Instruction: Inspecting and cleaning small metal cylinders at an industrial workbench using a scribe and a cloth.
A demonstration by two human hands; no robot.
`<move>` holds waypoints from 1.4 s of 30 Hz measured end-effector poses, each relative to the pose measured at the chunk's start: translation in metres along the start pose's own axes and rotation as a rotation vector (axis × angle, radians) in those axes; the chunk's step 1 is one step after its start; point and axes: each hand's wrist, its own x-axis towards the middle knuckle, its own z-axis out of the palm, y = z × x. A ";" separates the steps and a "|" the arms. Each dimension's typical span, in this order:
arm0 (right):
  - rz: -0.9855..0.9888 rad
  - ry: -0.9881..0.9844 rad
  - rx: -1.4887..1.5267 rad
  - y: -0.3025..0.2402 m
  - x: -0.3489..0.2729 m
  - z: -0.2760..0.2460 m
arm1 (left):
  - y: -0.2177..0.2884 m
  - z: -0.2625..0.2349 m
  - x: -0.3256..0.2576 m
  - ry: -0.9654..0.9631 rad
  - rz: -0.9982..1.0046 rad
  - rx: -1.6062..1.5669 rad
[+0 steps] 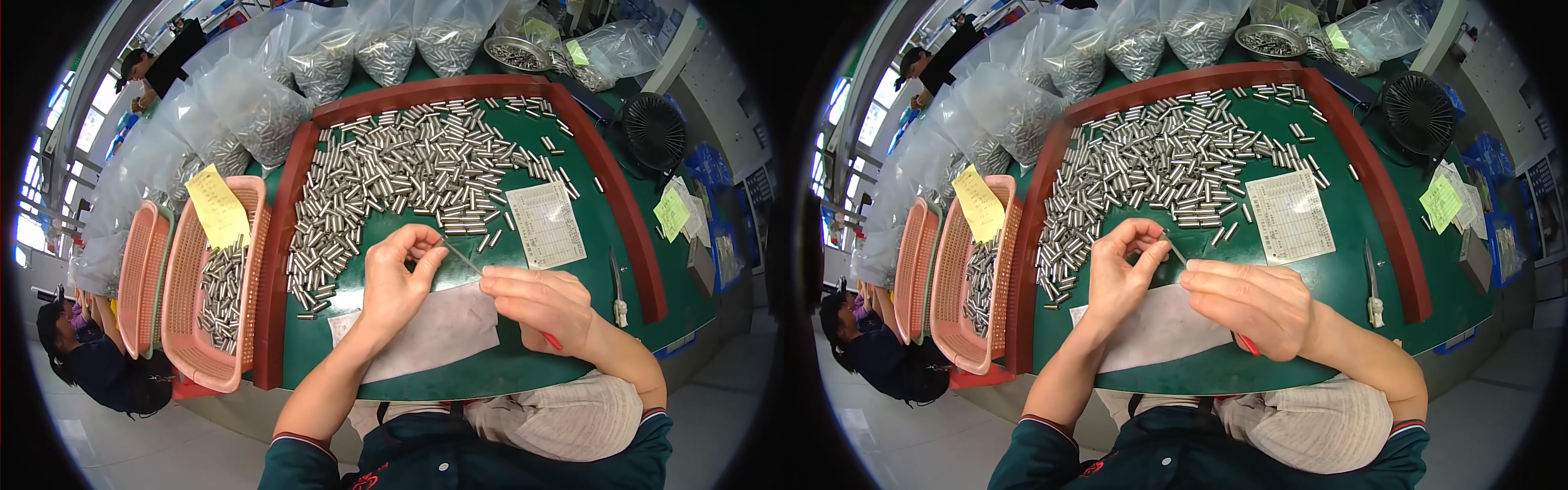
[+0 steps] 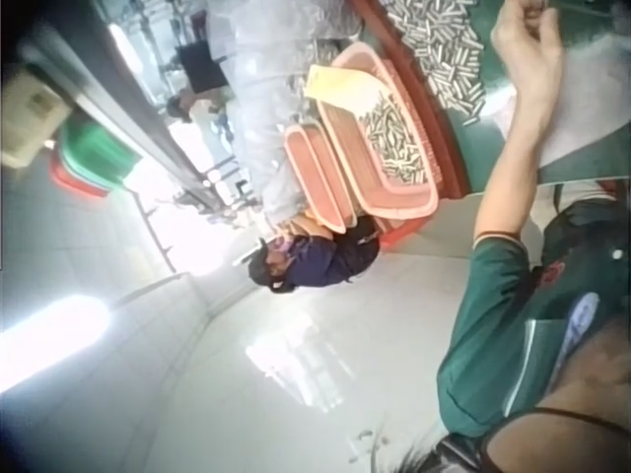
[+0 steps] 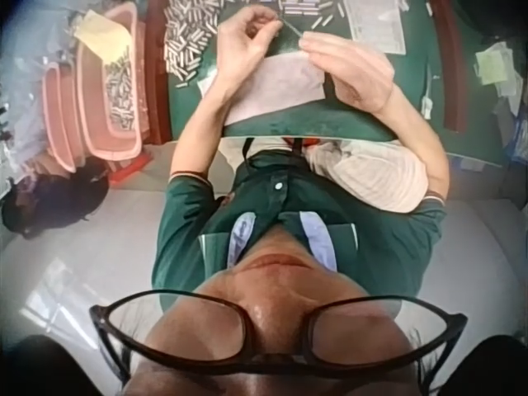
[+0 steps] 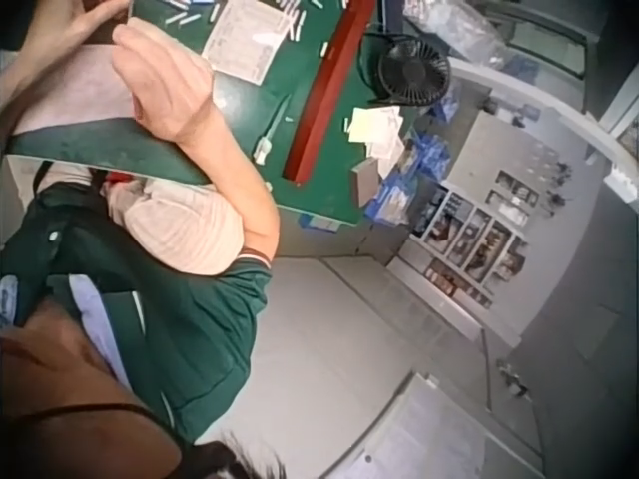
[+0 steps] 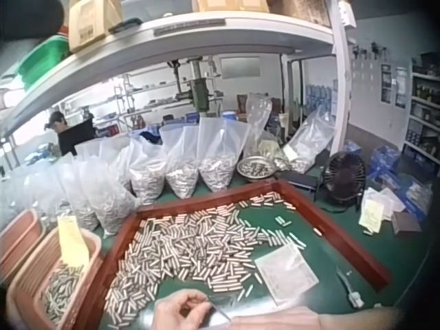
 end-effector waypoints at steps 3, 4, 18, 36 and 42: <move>0.015 0.040 0.032 0.000 -0.005 -0.001 | -0.005 -0.002 0.004 0.042 -0.022 -0.040; 0.017 0.069 0.018 0.001 -0.006 -0.001 | -0.004 -0.002 0.004 0.030 -0.015 -0.051; 0.070 0.127 -0.011 0.005 -0.006 0.008 | 0.003 0.006 0.000 0.011 0.123 0.078; 0.056 0.094 -0.052 0.004 -0.008 0.008 | 0.008 0.010 -0.004 -0.049 0.168 0.069; 0.086 0.017 -0.042 0.004 -0.006 0.006 | -0.001 0.009 -0.002 0.011 0.069 -0.084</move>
